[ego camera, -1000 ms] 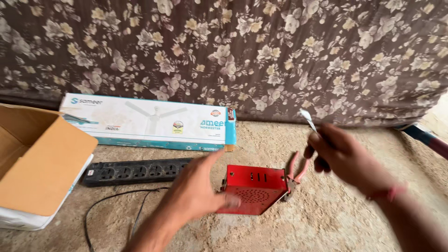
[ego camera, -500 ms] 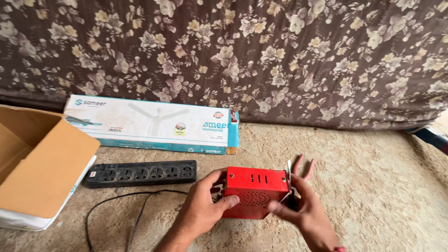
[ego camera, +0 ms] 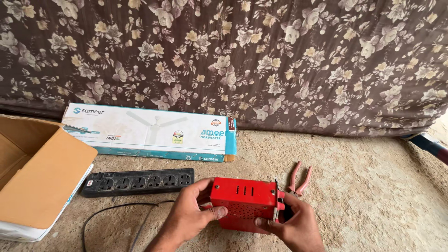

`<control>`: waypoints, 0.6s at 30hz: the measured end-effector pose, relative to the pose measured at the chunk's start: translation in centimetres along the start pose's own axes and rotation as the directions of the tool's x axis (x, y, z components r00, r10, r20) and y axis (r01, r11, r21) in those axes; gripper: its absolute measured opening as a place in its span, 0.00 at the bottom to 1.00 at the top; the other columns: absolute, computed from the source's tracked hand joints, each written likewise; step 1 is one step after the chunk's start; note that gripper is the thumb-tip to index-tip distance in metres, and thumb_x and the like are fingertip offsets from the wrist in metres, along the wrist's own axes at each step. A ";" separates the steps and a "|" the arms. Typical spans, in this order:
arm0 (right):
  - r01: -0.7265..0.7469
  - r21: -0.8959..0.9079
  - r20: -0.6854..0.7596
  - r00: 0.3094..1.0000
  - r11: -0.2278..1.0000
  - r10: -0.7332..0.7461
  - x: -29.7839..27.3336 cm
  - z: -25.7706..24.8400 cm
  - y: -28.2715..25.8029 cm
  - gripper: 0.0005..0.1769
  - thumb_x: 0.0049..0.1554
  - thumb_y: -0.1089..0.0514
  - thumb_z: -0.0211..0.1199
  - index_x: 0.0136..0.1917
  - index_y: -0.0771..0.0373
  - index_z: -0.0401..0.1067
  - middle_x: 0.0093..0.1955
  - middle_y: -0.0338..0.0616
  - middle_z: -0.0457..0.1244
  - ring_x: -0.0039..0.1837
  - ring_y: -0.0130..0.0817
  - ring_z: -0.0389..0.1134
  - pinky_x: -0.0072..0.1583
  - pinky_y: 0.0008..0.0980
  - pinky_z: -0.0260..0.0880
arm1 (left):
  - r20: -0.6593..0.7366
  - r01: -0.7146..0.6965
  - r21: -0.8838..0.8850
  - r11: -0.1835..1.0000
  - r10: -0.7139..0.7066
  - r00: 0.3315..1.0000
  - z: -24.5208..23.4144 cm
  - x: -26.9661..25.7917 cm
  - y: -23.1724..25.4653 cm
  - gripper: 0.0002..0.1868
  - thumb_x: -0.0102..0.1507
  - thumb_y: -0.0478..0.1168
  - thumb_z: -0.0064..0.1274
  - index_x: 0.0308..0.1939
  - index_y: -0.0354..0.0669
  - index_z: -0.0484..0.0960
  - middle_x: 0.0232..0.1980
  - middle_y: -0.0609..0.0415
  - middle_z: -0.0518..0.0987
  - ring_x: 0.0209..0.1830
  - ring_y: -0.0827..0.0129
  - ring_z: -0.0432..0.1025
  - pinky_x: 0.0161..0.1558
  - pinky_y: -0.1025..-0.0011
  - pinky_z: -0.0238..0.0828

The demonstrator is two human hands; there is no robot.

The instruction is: The person disassembles a red electronic device, likely a radio, using a screwdriver and pliers. They remove screws, open the casing, and manipulate internal components and wires.

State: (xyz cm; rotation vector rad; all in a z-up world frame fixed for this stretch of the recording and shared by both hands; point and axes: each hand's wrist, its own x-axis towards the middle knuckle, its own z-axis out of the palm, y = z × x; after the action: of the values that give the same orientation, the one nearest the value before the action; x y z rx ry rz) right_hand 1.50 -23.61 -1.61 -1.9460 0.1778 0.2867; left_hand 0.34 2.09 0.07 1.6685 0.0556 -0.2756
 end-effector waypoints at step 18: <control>0.287 -0.247 -0.010 0.954 0.926 -0.298 -2.0 -0.3 -5.3 0.46 0.33 0.54 0.87 0.65 0.62 0.75 0.38 0.39 0.73 0.37 0.19 0.73 0.41 0.23 0.74 | 0.044 -0.095 0.437 0.894 0.084 0.995 1.4 -2.7 7.1 0.41 0.51 0.39 0.69 0.68 0.51 0.73 0.63 0.51 0.79 0.60 0.63 0.79 0.58 0.68 0.76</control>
State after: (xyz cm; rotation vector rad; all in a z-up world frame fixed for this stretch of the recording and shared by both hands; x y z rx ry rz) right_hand 0.92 -21.90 3.74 -2.1899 -0.1248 0.0651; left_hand -1.06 0.19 7.42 2.1116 -0.1105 -0.2496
